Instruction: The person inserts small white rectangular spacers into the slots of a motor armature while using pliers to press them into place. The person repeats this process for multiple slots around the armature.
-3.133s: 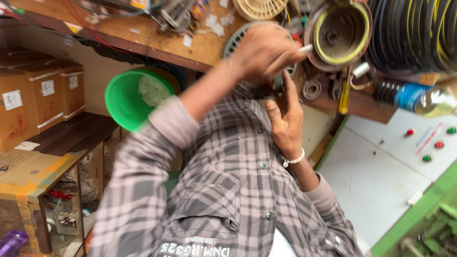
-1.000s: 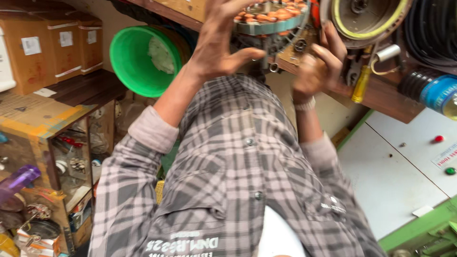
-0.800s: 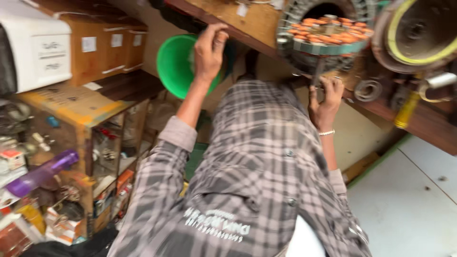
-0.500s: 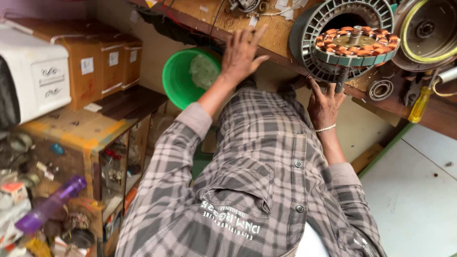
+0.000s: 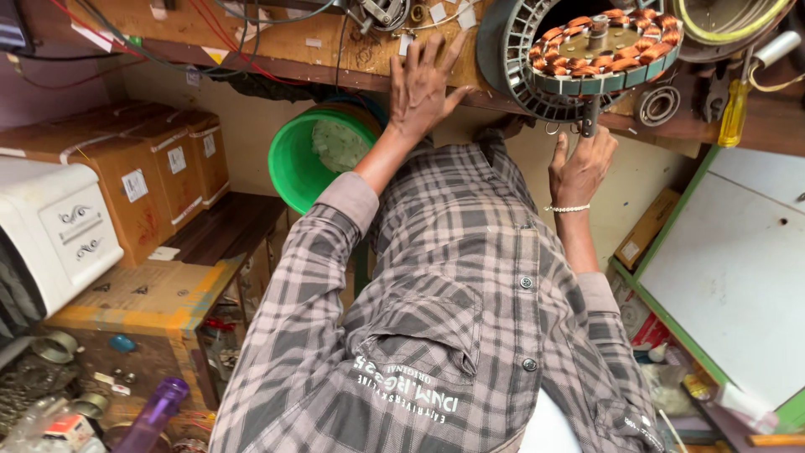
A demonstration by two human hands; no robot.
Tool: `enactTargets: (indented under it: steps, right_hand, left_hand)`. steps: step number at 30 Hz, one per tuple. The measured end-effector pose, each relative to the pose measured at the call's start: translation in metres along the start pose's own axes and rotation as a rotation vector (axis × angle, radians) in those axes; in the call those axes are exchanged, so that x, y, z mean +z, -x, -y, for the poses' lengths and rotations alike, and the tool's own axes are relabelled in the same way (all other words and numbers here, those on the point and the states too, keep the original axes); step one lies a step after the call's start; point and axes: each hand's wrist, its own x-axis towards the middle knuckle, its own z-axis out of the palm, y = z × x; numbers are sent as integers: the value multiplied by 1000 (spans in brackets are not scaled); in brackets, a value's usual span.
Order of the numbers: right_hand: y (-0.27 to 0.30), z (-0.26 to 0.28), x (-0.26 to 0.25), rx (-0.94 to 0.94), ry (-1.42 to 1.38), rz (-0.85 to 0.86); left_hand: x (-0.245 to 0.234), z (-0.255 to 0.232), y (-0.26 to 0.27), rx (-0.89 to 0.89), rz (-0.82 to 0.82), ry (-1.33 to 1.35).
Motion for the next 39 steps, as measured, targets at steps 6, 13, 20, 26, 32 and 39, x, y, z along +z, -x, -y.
enactTargets:
  steps: [6,13,20,26,32,39]
  right_hand:
    - [-3,-5,7,148,105,121]
    - [-3,-19,-5,366,-512,168]
    - [9,-47,-27,879,-1431,507]
    - [21,-61,-39,674,-1296,404]
    - [6,-55,-30,353,-1130,293]
    - [-56,-47,-8,-25,-874,181]
  left_hand:
    - [6,-2,-11,12,-9,80]
    - [-18,15,34,120,23,173]
    - [-17,-4,-6,-70,267,62]
    - [-16,-7,-19,-15,299,7]
    - [-30,4,34,148,29,254]
    - [-8,-7,22,-249,-170,820]
